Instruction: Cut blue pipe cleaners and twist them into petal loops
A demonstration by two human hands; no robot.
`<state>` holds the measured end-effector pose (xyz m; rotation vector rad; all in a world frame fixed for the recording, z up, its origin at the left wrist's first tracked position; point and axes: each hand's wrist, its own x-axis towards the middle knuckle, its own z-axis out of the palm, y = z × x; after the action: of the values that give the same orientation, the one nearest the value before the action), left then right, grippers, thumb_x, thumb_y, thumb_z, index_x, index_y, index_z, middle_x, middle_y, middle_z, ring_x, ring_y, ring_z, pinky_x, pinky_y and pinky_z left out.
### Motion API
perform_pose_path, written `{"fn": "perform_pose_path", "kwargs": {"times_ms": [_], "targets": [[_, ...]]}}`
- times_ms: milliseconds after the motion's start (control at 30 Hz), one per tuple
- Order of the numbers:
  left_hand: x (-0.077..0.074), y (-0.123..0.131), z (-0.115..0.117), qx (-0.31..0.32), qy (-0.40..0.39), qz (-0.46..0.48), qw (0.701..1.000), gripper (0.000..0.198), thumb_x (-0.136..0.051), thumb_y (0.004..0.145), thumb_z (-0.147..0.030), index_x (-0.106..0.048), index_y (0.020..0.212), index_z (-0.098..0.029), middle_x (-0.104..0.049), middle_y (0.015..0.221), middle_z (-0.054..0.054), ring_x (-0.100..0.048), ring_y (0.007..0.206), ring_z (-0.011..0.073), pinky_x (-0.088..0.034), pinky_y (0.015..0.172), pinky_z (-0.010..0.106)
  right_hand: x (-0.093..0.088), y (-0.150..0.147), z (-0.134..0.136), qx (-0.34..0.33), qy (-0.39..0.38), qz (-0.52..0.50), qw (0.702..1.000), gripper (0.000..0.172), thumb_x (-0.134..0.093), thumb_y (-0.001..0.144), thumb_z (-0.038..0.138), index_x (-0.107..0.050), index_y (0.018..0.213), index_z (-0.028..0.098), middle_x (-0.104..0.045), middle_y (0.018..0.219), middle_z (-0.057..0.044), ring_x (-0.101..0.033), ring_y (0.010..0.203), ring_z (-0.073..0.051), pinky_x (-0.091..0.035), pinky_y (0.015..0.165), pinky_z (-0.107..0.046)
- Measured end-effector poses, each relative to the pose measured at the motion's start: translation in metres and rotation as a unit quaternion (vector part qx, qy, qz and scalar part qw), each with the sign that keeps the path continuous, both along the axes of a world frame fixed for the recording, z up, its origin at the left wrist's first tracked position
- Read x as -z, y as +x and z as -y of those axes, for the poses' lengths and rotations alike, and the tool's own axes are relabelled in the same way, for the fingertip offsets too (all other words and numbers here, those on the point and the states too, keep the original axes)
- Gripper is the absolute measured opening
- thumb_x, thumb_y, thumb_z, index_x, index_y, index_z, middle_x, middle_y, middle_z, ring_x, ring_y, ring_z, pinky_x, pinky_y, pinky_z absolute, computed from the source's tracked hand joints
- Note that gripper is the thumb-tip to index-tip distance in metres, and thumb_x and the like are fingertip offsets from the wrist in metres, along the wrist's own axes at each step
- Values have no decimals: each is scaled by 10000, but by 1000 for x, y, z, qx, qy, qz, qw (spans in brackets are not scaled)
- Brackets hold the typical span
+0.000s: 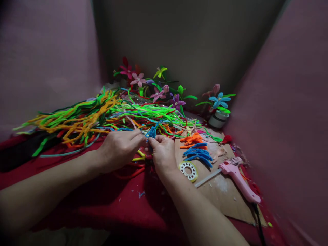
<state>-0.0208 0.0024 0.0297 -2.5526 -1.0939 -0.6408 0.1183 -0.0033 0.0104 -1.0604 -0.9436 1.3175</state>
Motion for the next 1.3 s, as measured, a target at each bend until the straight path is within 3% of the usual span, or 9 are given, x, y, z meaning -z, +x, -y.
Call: {"fn": "perform_pose_path", "kwargs": {"times_ms": [167,400,533,700,900,967,1067,1133,1300], "targets": [[-2,-3,-1,-34,22,-20,999,249,-380,856,-232,-608,789,-156,-615,737,56,-530,605,148,-282,506,261,4,2,-3,-10,11,-29,999,161,-685,579,241,-567,551,135,-552,469,29,-508,437,-81,-416,463,-202],[-7,-10,-20,-1,-214,212,954,179,-548,772,-327,-645,757,-177,-648,717,15,-558,666,131,-397,622,222,4,6,-8,-30,15,-87,996,212,-747,522,257,-583,597,145,-539,490,52,-450,439,-64,-361,448,-197],[-9,-12,-25,20,-277,283,918,168,-580,732,-304,-645,742,-150,-624,672,7,-549,633,122,-410,593,207,3,7,-9,-36,16,-84,996,221,-744,522,252,-554,549,143,-494,457,57,-405,419,-55,-313,420,-196],[-8,-11,-24,25,-245,284,927,146,-562,745,-270,-642,735,-148,-621,702,16,-548,653,120,-415,617,212,6,8,-11,-43,26,-53,997,217,-705,562,252,-515,532,152,-456,436,64,-361,391,-53,-251,394,-206],[-10,-5,-14,30,-132,282,950,127,-547,755,-238,-630,696,-163,-609,724,31,-530,704,135,-399,671,244,8,7,-13,-8,1,-72,997,227,-718,536,259,-520,548,149,-491,437,47,-412,392,-64,-318,401,-206],[-12,-4,-14,3,-193,379,905,135,-560,751,-268,-616,690,-162,-572,650,5,-500,614,111,-385,585,223,5,7,-13,13,-9,-91,996,206,-716,539,243,-536,556,145,-509,446,37,-446,408,-70,-355,414,-203],[-11,-3,-16,-33,-358,524,772,156,-598,729,-309,-589,728,-153,-456,517,-55,-367,430,55,-280,421,184,-1,7,-12,33,-14,-129,991,203,-717,545,216,-526,543,150,-505,446,36,-476,430,-73,-375,417,-190],[-7,0,-17,-8,-468,535,704,187,-635,707,-313,-592,771,-142,-475,531,-56,-372,417,42,-286,413,171,-3,6,-10,27,-10,-152,988,203,-722,542,201,-526,545,149,-502,453,37,-471,433,-70,-356,399,-181],[7,11,-14,67,-599,483,635,220,-664,694,-323,-612,747,-116,-602,684,11,-528,546,74,-424,544,202,1,6,-10,-4,25,-178,984,182,-732,535,181,-557,572,146,-499,462,57,-416,418,-49,-349,418,-183]]}}
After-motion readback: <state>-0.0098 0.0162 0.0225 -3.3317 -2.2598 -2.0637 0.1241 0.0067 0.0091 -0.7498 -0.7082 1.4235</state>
